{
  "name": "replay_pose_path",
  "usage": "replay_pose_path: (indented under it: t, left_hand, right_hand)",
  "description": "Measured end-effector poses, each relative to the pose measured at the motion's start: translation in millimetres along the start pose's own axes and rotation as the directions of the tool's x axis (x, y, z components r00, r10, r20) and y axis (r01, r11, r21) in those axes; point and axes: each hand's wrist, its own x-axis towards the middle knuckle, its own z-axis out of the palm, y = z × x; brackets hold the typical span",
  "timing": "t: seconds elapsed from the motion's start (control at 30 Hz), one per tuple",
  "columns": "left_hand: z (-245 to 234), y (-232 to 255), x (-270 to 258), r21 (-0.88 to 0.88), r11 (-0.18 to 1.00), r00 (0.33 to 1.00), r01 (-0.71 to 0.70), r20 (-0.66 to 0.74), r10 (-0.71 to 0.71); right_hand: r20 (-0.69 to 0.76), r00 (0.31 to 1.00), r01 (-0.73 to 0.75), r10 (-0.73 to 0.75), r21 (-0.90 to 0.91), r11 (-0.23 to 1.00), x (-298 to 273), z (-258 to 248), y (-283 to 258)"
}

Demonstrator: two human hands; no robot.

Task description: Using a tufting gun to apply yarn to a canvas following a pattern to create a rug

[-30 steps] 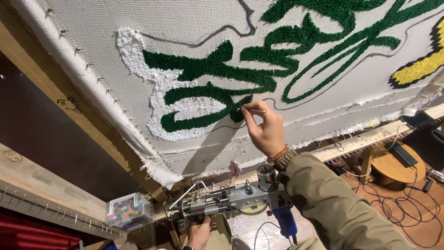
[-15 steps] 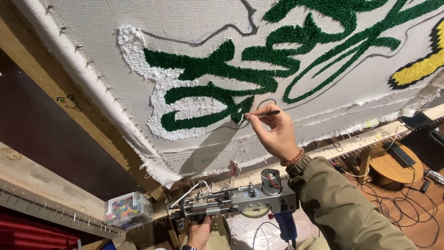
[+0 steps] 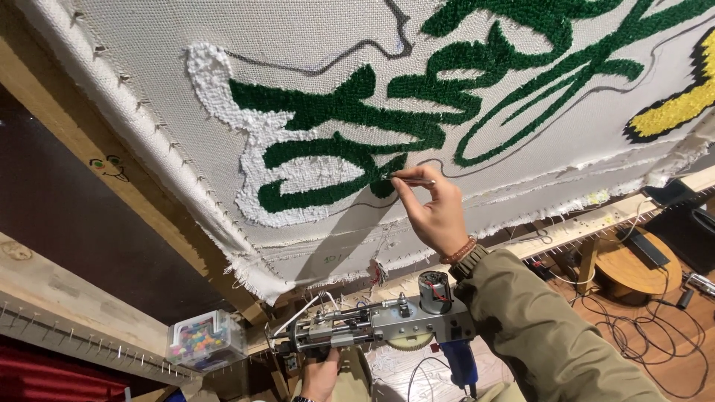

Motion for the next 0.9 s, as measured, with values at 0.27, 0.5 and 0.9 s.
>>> replay_pose_path:
  t: [0.27, 0.5, 0.9]
  left_hand:
    - [3.0, -12.9, 22.3, 0.095, 0.987, 0.992, 0.128, 0.001, -0.129]
    - [7.9, -20.5, 33.5, 0.072, 0.986, 0.989, 0.148, -0.012, -0.148]
    - [1.1, -20.5, 31.6, 0.093, 0.988, 0.992, 0.127, -0.024, -0.125]
  right_hand:
    - [-0.016, 1.000, -0.008, 0.009, 0.040, 0.999, 0.3, -3.8, -4.7]
    - [0.017, 1.000, -0.020, 0.019, 0.052, 0.998, 5.2, -1.6, -1.7]
    - [0.407, 0.898, -0.352, 0.166, 0.440, 0.826, -13.6, -67.5, 72.8]
